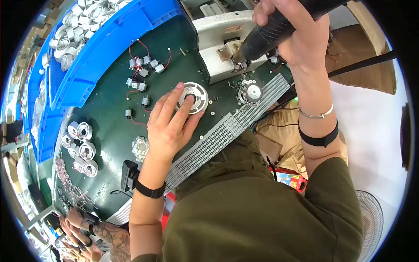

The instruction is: Assembling small electronic components at an industrial workbench.

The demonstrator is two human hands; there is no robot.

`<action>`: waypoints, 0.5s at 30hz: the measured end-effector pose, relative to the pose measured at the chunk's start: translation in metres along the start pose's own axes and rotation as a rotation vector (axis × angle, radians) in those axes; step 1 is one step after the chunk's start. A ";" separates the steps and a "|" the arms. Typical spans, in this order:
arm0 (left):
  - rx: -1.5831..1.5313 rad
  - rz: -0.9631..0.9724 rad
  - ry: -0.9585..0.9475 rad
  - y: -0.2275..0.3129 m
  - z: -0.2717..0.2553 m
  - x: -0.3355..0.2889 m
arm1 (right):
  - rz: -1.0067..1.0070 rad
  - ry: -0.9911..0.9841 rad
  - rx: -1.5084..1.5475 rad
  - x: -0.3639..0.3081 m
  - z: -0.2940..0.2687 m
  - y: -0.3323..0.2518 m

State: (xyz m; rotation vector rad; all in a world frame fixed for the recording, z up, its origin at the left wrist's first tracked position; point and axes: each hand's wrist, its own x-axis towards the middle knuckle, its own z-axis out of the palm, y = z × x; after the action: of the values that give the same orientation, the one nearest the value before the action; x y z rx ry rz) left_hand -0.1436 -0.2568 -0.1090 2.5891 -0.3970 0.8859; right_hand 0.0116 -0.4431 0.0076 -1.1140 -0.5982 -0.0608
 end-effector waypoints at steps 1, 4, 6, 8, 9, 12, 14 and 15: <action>-0.005 -0.001 0.004 0.000 0.000 0.000 | -0.001 0.010 -0.033 0.000 0.000 0.001; -0.015 -0.011 0.004 0.001 0.000 0.001 | 0.002 0.032 -0.009 -0.002 -0.001 0.004; -0.020 -0.020 0.001 0.001 0.000 0.001 | 0.006 0.033 0.002 -0.003 0.000 0.003; -0.028 -0.022 0.009 0.001 0.001 0.001 | 0.008 0.033 0.012 -0.004 0.001 0.003; -0.028 -0.023 0.009 0.001 0.001 0.001 | -0.007 0.032 -0.026 -0.006 0.002 0.003; -0.033 -0.025 0.022 0.000 0.002 0.000 | -0.063 0.053 -0.101 -0.013 0.006 0.006; -0.030 -0.034 0.029 0.002 0.002 -0.001 | -0.089 0.121 -0.133 -0.022 0.017 0.003; -0.028 -0.039 0.031 0.002 0.002 -0.001 | -0.087 0.116 -0.132 -0.024 0.017 0.001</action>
State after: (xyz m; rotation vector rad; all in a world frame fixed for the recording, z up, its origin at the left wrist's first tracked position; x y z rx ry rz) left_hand -0.1444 -0.2597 -0.1110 2.5457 -0.3465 0.8996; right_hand -0.0159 -0.4338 0.0005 -1.2027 -0.5444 -0.2416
